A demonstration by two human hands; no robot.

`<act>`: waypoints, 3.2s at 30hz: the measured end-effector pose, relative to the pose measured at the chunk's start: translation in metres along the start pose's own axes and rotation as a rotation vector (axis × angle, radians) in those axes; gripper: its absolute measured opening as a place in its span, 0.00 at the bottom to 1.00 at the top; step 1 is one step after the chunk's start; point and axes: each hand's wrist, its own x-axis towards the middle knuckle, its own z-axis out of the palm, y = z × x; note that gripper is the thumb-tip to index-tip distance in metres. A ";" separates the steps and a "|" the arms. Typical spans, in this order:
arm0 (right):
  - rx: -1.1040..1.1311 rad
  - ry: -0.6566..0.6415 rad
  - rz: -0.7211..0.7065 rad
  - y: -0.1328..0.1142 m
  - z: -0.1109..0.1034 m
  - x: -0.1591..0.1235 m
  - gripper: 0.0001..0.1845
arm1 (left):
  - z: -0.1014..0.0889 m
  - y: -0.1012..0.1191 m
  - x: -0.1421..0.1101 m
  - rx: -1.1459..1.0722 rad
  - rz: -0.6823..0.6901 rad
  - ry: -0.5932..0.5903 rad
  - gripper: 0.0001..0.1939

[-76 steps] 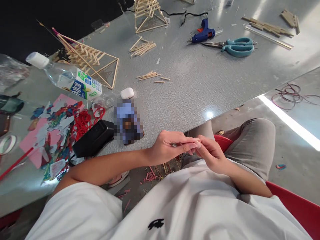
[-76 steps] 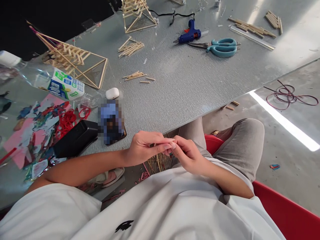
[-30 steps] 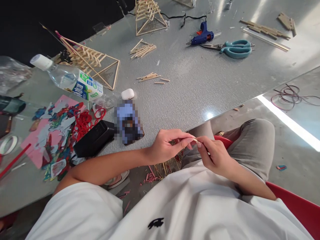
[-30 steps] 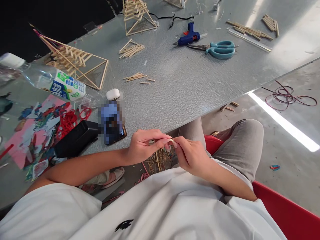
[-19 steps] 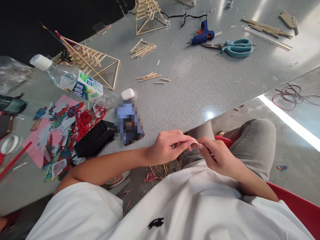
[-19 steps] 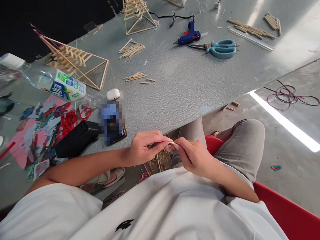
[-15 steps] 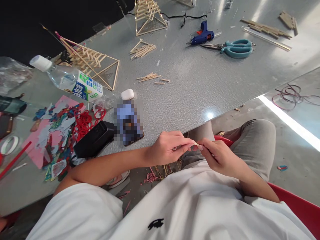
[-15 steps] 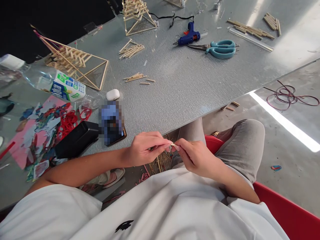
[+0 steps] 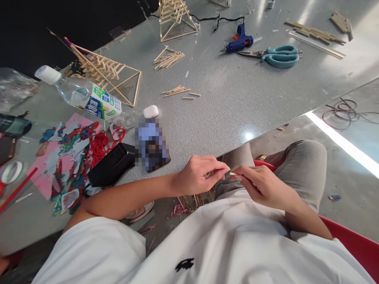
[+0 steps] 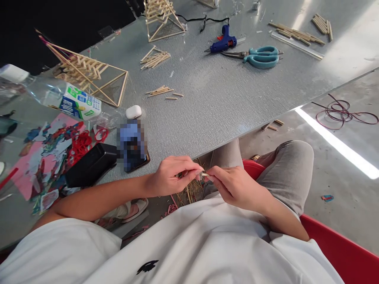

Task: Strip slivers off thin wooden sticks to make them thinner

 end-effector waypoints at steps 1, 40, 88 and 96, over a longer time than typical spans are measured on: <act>0.003 0.005 -0.005 -0.001 -0.001 0.000 0.11 | 0.000 0.000 0.000 -0.006 -0.007 -0.001 0.05; 0.077 -0.109 0.090 0.005 -0.005 0.000 0.12 | -0.002 -0.002 -0.001 0.129 0.128 -0.048 0.07; -0.199 -0.013 -0.008 0.005 -0.001 -0.002 0.15 | -0.001 -0.002 0.000 0.256 0.225 -0.043 0.07; -0.048 -0.042 -0.027 0.006 -0.002 -0.001 0.13 | -0.003 -0.001 0.001 0.263 0.263 -0.025 0.06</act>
